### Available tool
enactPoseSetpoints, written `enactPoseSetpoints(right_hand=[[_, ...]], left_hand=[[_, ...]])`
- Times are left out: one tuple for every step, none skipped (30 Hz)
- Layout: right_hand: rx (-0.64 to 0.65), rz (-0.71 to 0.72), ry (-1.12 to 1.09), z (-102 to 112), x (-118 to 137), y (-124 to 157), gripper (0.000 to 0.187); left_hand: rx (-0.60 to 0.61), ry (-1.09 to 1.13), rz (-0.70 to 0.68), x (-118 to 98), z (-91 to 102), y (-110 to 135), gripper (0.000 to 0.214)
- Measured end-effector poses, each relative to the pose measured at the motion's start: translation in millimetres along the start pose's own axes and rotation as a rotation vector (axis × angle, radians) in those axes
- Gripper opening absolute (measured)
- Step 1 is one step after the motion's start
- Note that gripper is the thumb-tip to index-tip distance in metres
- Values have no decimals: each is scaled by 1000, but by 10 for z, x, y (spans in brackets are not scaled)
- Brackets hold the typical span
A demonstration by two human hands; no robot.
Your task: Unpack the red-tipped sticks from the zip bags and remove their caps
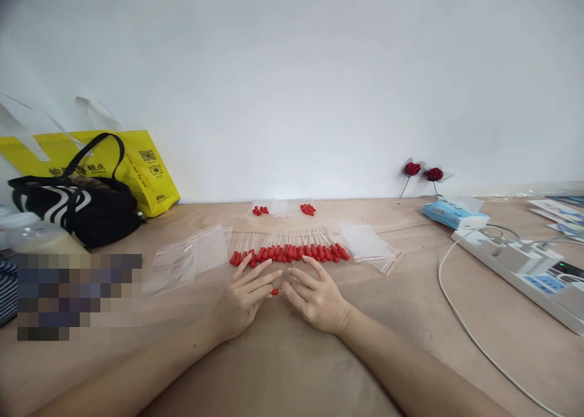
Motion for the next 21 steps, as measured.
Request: enactPoseSetpoints(right_hand=[[-2, 2, -2, 1, 4, -2, 18], [-5, 4, -3, 2, 9, -4, 17], [-7, 4, -4, 4, 13, -4, 17], [-9, 2, -5, 6, 15, -4, 17], [-10, -1, -6, 10, 13, -1, 17], [-7, -5, -8, 14, 7, 3, 17], [-2, -10, -11, 20, -5, 9, 18], [4, -16, -13, 27, -24, 16, 19], [5, -31, -14, 38, -53, 24, 20], [2, -60, -11, 51, -93, 32, 21], [0, -104, -3, 60, -143, 40, 21], [3, -159, 5, 62, -198, 48, 21], [14, -219, 11, 55, -251, 58, 21], [36, -277, 12, 37, -298, 68, 22], [66, -332, 4, 9, -337, 81, 23], [100, -380, -11, -24, -367, 94, 24], [131, -420, -30, -56, -391, 107, 27], [154, -454, -51, -84, -409, 120, 30], [171, -478, -70, -108, -424, 130, 34], [182, -494, -87, -126, -434, 139, 38], [190, -504, -102, -141, -441, 145, 41]], left_hand=[[-2, -2, -3, -5, 1, -2, 26], [-3, -4, -6, -12, 2, -5, 26], [-5, -5, -8, -17, 3, -6, 25], [-7, -5, -9, -20, 4, -5, 25], [-11, -4, -10, -19, 7, 0, 25], [-14, -1, -6, -11, 11, 11, 25], [-16, 3, 2, 4, 17, 28, 26], [-12, 5, 15, 26, 25, 52, 27], [-7, 1, 33, 54, 35, 81, 28], [-2, -8, 55, 84, 49, 111, 28], [-2, -19, 75, 110, 67, 141, 27], [-9, -27, 99, 135, 89, 167, 25], [-25, -30, 131, 159, 114, 190, 23], [-46, -26, 172, 185, 137, 209, 22], [-76, -20, 224, 217, 162, 228, 21], [-108, -16, 284, 253, 185, 249, 22], [-140, -20, 348, 295, 206, 276, 23], [-168, -31, 410, 341, 225, 309, 24], [-189, -45, 461, 385, 242, 346, 25], [-199, -53, 501, 429, 253, 385, 26], [-192, -47, 531, 470, 253, 423, 27]])
Point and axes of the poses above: each hand's wrist, its own y-axis away from the middle knuckle, its own z-axis out of the back of the hand, x = y × z, the point moved 6 cm from there along -y, towards the middle knuckle, and after that the axes turned 11 degrees about -z, right-handed, at the moved point
